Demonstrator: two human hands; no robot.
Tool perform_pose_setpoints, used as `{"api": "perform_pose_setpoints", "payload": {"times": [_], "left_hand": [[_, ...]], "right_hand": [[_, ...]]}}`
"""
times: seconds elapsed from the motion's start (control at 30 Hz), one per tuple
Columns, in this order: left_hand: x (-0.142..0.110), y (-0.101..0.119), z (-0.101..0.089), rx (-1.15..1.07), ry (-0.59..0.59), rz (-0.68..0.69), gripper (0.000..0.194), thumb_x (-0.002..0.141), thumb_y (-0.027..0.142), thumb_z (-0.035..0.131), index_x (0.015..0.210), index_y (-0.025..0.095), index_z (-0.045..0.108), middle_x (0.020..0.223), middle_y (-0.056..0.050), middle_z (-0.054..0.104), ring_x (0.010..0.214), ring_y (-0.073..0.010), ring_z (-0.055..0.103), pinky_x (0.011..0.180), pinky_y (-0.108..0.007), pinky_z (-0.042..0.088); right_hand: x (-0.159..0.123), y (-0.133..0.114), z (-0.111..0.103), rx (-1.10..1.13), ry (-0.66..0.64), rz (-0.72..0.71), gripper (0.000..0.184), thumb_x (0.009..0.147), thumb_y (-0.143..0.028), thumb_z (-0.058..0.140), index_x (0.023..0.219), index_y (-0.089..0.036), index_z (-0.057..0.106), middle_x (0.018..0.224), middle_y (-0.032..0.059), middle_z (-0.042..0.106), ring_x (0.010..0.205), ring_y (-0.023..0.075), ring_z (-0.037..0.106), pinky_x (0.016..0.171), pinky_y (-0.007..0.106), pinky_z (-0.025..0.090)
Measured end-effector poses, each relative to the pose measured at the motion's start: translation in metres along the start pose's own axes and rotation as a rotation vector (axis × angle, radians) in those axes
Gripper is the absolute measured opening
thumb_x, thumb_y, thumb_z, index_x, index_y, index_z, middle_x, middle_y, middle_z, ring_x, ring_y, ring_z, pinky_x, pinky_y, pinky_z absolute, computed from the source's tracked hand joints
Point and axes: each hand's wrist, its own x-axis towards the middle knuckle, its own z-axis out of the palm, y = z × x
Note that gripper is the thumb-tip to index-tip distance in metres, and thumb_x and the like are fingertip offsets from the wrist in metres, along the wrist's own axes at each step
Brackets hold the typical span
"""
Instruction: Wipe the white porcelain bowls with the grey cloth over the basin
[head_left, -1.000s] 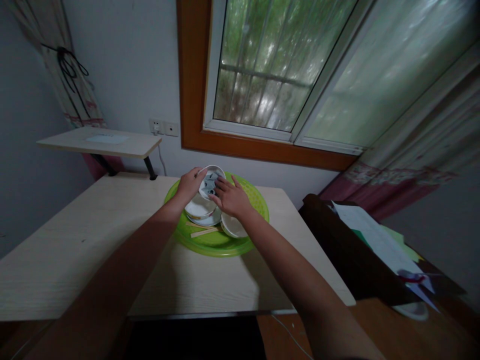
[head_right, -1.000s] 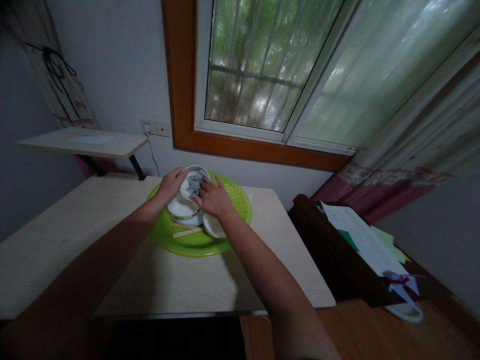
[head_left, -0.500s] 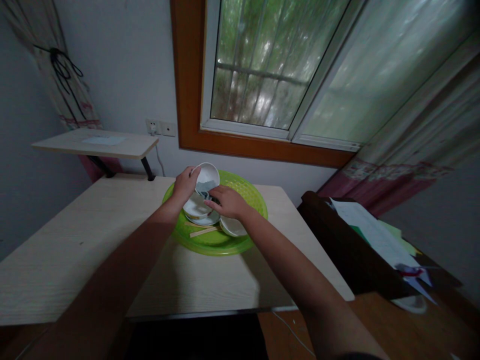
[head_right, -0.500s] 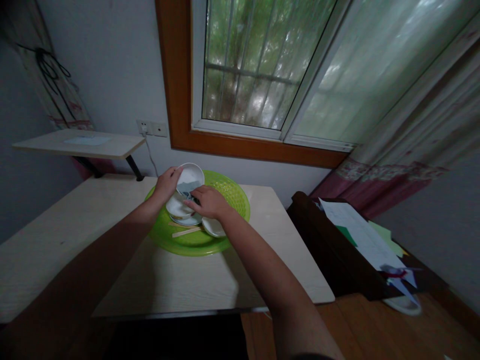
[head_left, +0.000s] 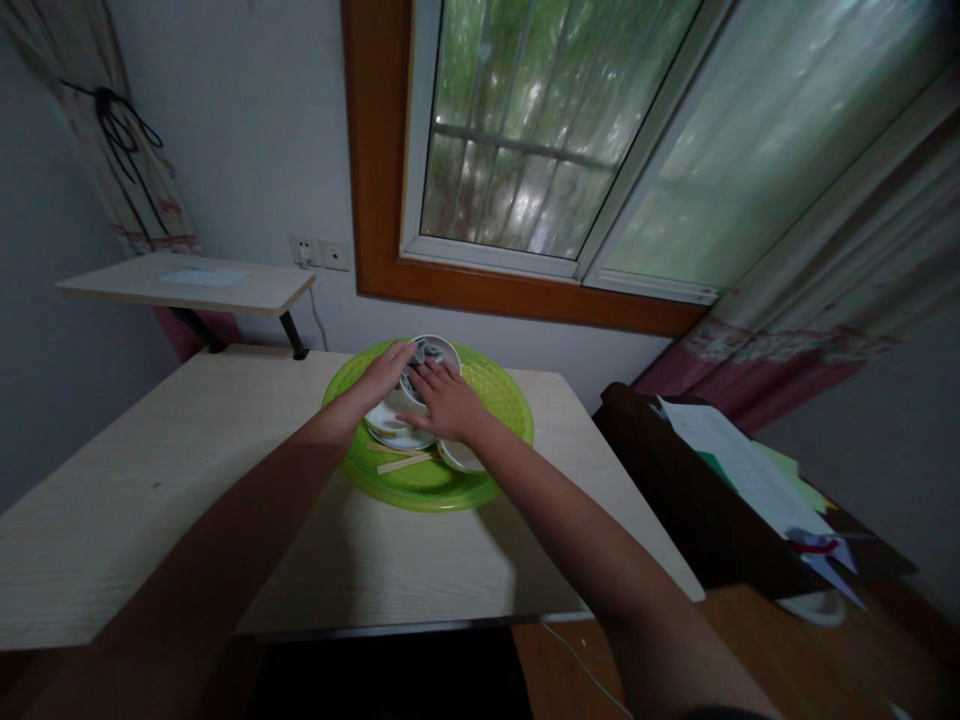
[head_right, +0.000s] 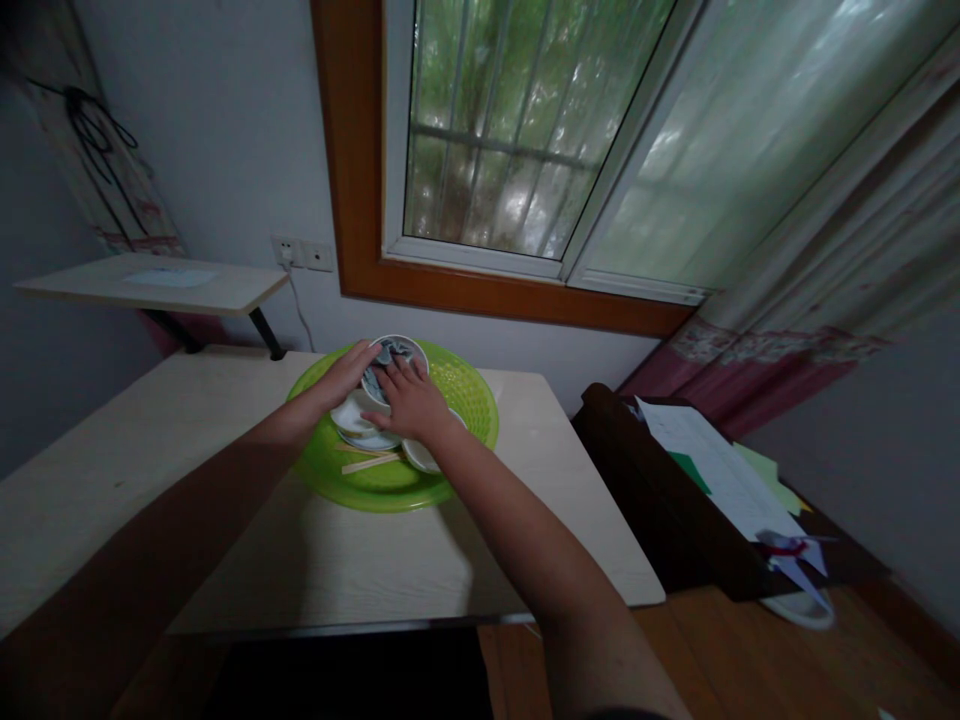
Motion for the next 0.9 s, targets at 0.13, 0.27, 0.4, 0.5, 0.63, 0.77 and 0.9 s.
{"api": "perform_pose_setpoints", "payload": {"times": [0.13, 0.27, 0.4, 0.5, 0.63, 0.77, 0.9], "left_hand": [[-0.001, 0.002, -0.002, -0.025, 0.031, 0.024, 0.038, 0.091, 0.055, 0.049, 0.099, 0.022, 0.064, 0.109, -0.007, 0.072, 0.106, -0.0236, 0.066, 0.099, -0.034, 0.051], [-0.001, 0.002, -0.004, -0.047, 0.123, -0.001, 0.042, 0.092, 0.058, 0.049, 0.103, 0.021, 0.064, 0.107, -0.007, 0.072, 0.101, -0.0236, 0.066, 0.092, -0.034, 0.051], [-0.001, 0.003, -0.008, 0.056, 0.173, -0.013, 0.040, 0.094, 0.057, 0.047, 0.100, 0.021, 0.064, 0.106, -0.008, 0.072, 0.098, -0.0231, 0.066, 0.092, -0.033, 0.050], [-0.001, 0.003, -0.009, 0.121, 0.193, -0.013, 0.039, 0.095, 0.055, 0.045, 0.097, 0.022, 0.064, 0.108, -0.008, 0.073, 0.100, -0.0234, 0.065, 0.095, -0.034, 0.049], [-0.001, 0.001, -0.008, 0.130, 0.171, 0.001, 0.038, 0.096, 0.054, 0.043, 0.097, 0.022, 0.063, 0.109, -0.009, 0.072, 0.102, -0.0248, 0.064, 0.097, -0.036, 0.048], [-0.002, 0.001, -0.006, 0.079, 0.135, 0.022, 0.036, 0.097, 0.053, 0.042, 0.098, 0.023, 0.060, 0.107, -0.009, 0.070, 0.099, -0.0239, 0.064, 0.096, -0.037, 0.050], [-0.003, 0.003, -0.005, 0.049, 0.115, 0.054, 0.030, 0.099, 0.049, 0.041, 0.098, 0.024, 0.058, 0.107, -0.007, 0.068, 0.101, -0.0218, 0.064, 0.099, -0.035, 0.049]], "right_hand": [[0.002, 0.001, -0.005, -0.124, 0.086, 0.047, 0.078, 0.096, -0.062, 0.059, 0.144, 0.000, 0.055, 0.154, 0.0258, 0.051, 0.152, 0.0403, 0.034, 0.129, 0.056, 0.016], [0.004, 0.002, -0.009, -0.189, 0.121, 0.094, 0.073, 0.096, -0.057, 0.061, 0.138, 0.003, 0.060, 0.151, 0.0280, 0.053, 0.150, 0.0410, 0.035, 0.127, 0.056, 0.023], [0.007, -0.003, -0.015, -0.214, 0.066, 0.075, 0.053, 0.100, -0.051, 0.057, 0.120, -0.004, 0.071, 0.128, 0.0240, 0.069, 0.133, 0.0372, 0.052, 0.121, 0.053, 0.033], [0.007, -0.006, -0.018, -0.164, -0.012, 0.075, 0.040, 0.103, -0.043, 0.053, 0.108, -0.009, 0.073, 0.109, 0.0195, 0.073, 0.113, 0.0329, 0.062, 0.106, 0.048, 0.046], [0.004, -0.003, -0.016, -0.012, -0.104, 0.010, 0.032, 0.102, -0.034, 0.055, 0.120, -0.012, 0.068, 0.116, 0.0169, 0.072, 0.112, 0.0288, 0.065, 0.099, 0.042, 0.049], [-0.001, 0.002, -0.010, 0.246, -0.076, -0.059, 0.059, 0.100, -0.042, 0.059, 0.147, -0.008, 0.050, 0.141, 0.0207, 0.062, 0.127, 0.0283, 0.061, 0.108, 0.040, 0.046], [-0.001, 0.001, -0.008, 0.408, -0.044, -0.084, 0.074, 0.099, -0.052, 0.060, 0.154, -0.007, 0.039, 0.149, 0.0225, 0.057, 0.132, 0.0301, 0.059, 0.111, 0.041, 0.045]]}}
